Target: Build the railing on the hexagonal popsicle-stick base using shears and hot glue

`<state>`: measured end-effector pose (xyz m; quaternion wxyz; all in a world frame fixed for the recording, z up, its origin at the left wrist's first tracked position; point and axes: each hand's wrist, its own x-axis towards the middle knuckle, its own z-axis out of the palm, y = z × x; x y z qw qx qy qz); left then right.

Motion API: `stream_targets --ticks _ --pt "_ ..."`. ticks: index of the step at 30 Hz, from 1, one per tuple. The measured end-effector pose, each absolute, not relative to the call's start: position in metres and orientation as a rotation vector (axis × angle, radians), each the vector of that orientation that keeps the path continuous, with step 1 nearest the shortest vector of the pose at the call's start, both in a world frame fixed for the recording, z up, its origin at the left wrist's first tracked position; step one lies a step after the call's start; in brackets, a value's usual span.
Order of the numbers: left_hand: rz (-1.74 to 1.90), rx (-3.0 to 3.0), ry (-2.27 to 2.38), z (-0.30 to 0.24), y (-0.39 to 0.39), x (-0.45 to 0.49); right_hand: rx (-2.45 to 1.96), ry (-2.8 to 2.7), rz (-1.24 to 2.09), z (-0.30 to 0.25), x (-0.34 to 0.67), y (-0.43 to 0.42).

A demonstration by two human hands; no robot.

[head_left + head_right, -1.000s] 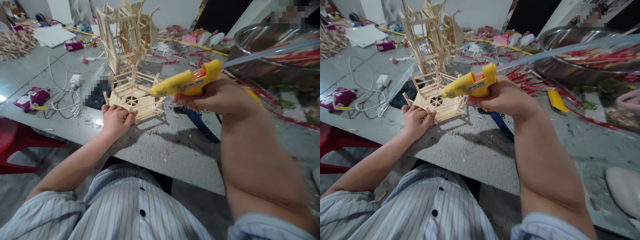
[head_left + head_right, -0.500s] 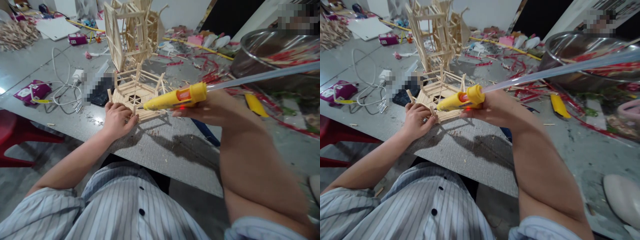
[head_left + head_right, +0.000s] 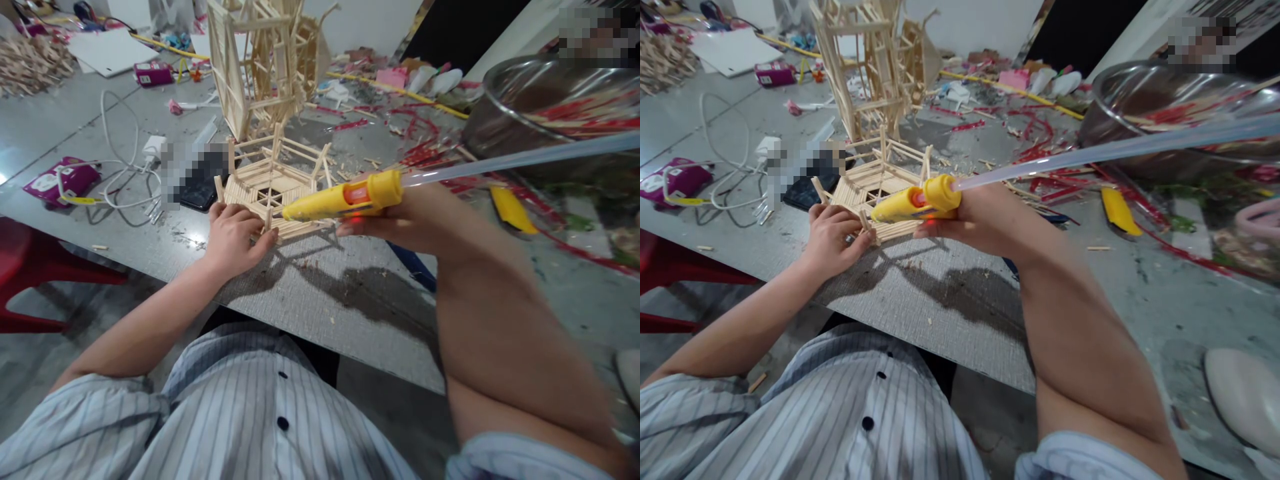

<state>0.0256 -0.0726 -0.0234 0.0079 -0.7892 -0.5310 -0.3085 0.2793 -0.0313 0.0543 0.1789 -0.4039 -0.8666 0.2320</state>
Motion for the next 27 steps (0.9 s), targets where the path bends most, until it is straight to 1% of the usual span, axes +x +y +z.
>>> stream_targets --ticks 15,21,27 --pt "-0.948 -2.461 -1.665 -0.0239 -0.0723 0.0260 -1.173 -2.456 0.586 0.0544 0.2786 -0.0303" --pt "-0.946 -2.466 -1.666 -0.0236 -0.0724 0.0258 -1.142 -2.442 0.545 0.0550 0.2802 -0.0312" --pt "-0.927 -2.473 -1.660 -0.0234 -0.0723 0.0254 -1.035 -2.397 0.571 0.0495 0.2807 -0.0281"
